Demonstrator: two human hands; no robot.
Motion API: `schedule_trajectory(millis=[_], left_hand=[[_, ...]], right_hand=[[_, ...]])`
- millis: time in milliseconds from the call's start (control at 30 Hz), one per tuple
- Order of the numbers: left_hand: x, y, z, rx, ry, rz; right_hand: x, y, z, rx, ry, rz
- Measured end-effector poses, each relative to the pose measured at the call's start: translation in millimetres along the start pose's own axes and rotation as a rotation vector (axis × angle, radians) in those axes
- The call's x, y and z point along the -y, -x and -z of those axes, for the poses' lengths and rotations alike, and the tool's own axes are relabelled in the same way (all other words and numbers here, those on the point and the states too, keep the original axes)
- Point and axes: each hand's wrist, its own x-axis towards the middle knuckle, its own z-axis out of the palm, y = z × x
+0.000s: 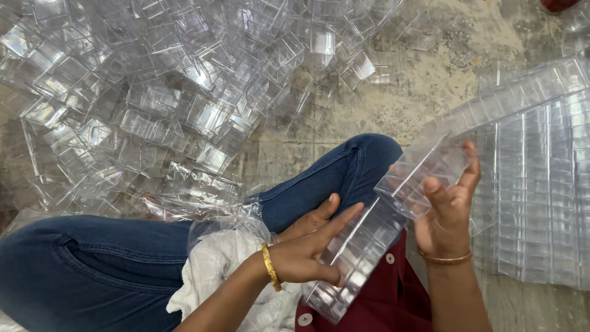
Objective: The person sits on the floor and repeatedly picks up small clear plastic containers, snaps them together into a longer stack, and places the assembled stack aside. The person handles the containers one at a time from a large pile on the floor.
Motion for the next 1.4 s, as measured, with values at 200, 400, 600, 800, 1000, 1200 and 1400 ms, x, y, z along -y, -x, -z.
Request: schedule_trajectory(millis=[200, 400, 600, 800, 1000, 1200, 1400], left_hand=[[-1, 3, -12, 0.113, 0.417, 0.049], [11, -1, -26, -0.04, 0.053, -0.315], [2, -27, -14, -0.168, 0.09, -0.09], [-15, -70, 4, -0.421, -0.101, -0.085], [-13, -68, 2, -0.407, -0.104, -0.084], [-8, -61, 7, -0.468, -0.085, -0.069], [-2, -61, 6, -0.487, 0.002, -0.019]], right_hand=[[-8, -4, 6, -0.123, 0.093, -0.108], [-7, 9, 19, 0.084, 0.314, -0.09], [-5, 6, 27, 0.137, 0.249, -0.343], [0, -7, 22, 0.068, 0.191, -0.36], [6, -39, 22, -0.016, 0.204, -0.382], [56, -57, 71, -0.262, 0.196, 0.169], [48, -36, 129, -0.463, 0.719, 0.187]])
